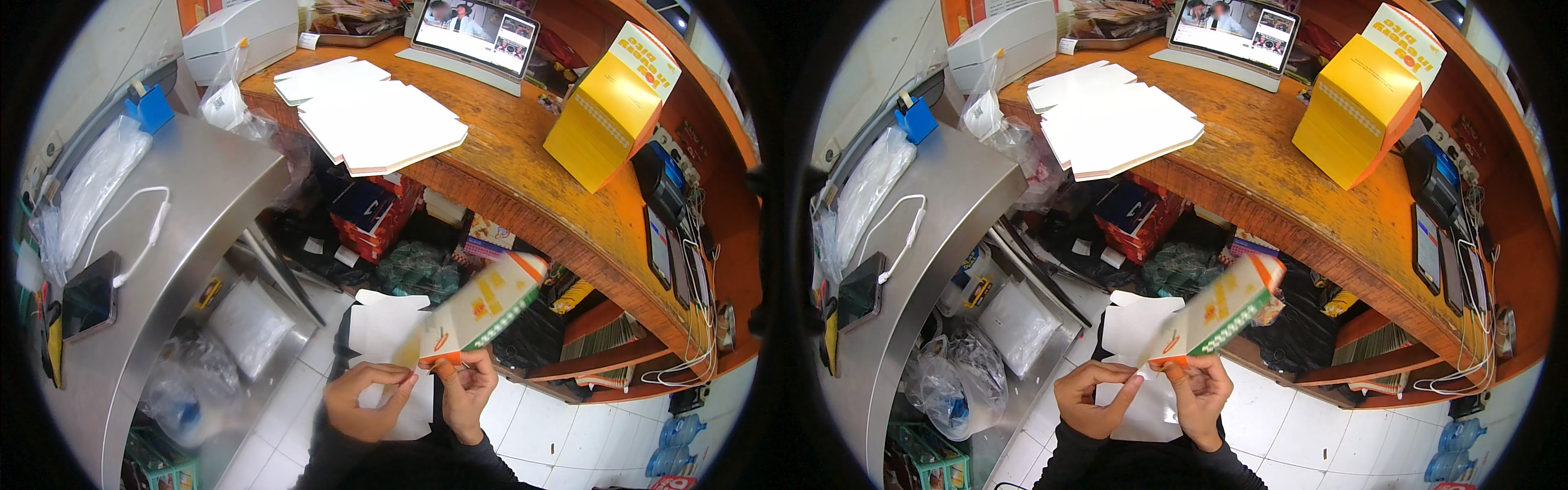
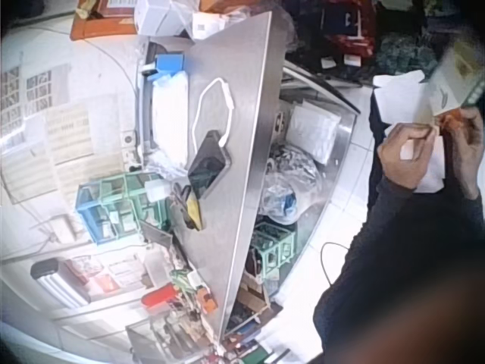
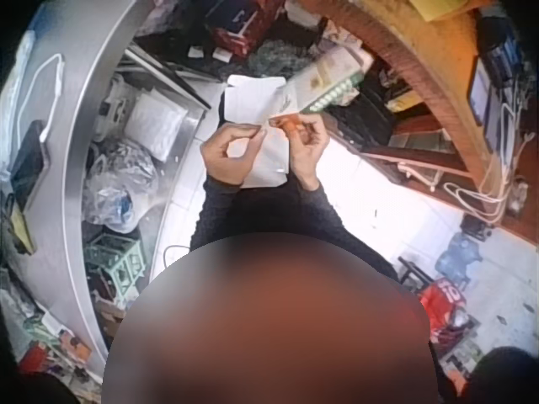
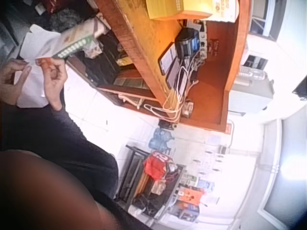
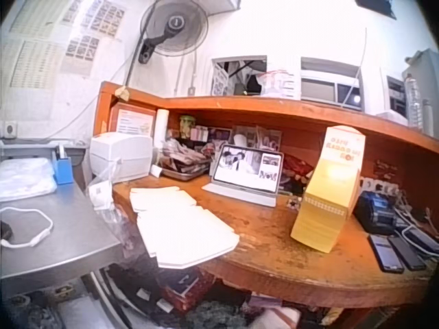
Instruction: The person sits on the floor and folds flat cardboard pieces into small takeaway boxes, then stacks the finished boxes on a nearby counter. The person handles each box one at a time, folding edges and locking tabs to form the container.
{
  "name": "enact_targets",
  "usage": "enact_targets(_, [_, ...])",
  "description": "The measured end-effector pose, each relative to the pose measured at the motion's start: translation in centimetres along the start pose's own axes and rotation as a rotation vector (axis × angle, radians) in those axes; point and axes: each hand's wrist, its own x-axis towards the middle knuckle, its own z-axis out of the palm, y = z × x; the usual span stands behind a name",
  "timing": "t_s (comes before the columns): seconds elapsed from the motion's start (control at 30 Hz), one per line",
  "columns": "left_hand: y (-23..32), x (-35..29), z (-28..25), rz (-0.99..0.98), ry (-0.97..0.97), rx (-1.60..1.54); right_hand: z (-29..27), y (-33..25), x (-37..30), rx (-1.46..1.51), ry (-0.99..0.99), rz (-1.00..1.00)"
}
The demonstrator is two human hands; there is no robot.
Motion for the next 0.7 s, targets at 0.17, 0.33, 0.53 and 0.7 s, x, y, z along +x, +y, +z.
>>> enact_targets(0.17, [-0.7,-0.7,0.3,-0.196,0.039,-0.234,0.7,-0.3,-0.7,-1.142,-0.078,-0.447])
enact_targets(0.33, [-1.5,-0.7,0.0,-0.115,0.052,-0.154,0.2,-1.2,-0.9,-0.897,-0.216,0.073])
enact_targets(0.53, [-1.0,-0.1,-0.8,-0.033,-0.047,-0.014,0.0,-1.1,-0.8,-0.345,-0.158,0.368])
enact_targets(0.7, [-1.2,-0.4,-0.8,-0.055,-0.112,-0.111,-0.1,-1.4,-0.8,-0.335,-0.225,0.306])
